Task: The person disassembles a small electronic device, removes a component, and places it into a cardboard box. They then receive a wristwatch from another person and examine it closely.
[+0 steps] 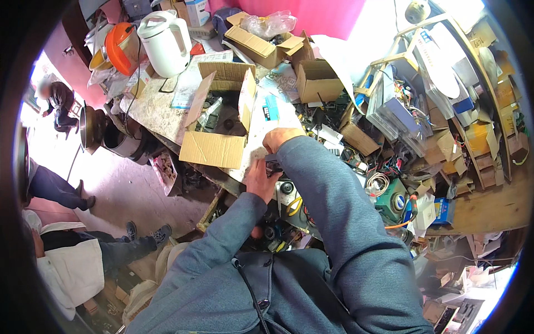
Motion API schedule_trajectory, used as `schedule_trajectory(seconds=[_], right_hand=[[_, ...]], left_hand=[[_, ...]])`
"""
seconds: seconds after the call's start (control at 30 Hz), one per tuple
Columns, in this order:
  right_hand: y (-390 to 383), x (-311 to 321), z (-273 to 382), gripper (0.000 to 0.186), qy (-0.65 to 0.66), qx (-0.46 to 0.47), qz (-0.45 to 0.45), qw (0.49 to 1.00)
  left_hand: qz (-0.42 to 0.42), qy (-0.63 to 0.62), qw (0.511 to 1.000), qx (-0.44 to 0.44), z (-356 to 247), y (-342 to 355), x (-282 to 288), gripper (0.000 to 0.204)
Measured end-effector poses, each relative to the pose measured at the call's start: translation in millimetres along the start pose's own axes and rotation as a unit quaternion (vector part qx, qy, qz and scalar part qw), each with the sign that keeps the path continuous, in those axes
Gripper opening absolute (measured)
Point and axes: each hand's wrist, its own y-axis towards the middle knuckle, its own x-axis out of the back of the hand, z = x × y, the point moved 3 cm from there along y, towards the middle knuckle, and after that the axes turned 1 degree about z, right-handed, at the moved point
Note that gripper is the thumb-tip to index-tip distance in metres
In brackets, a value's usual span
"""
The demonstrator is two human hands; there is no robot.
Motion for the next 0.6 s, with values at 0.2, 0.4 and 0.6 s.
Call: schedule_trajectory(seconds=[0.2,0.4,0.6], right_hand=[[8.1,-10.7,-7.8,0.026,-0.08,-0.053,-0.024,0.995],[2.6,0.8,-10.7,0.03,0.025,-0.086,0.062,0.994],[21.7,-27.3,-53.4,0.033,0.099,0.176,0.013,0.979]], left_hand=[[-0.02,-0.025,0.999,-0.035,4.4,1.2,-5.6,0.054],[-0.019,-0.048,0.999,0.017,3.1,-0.6,-3.9,0.046],[0.007,-0.027,0.999,0.026,0.6,0.8,-3.6,0.053]])
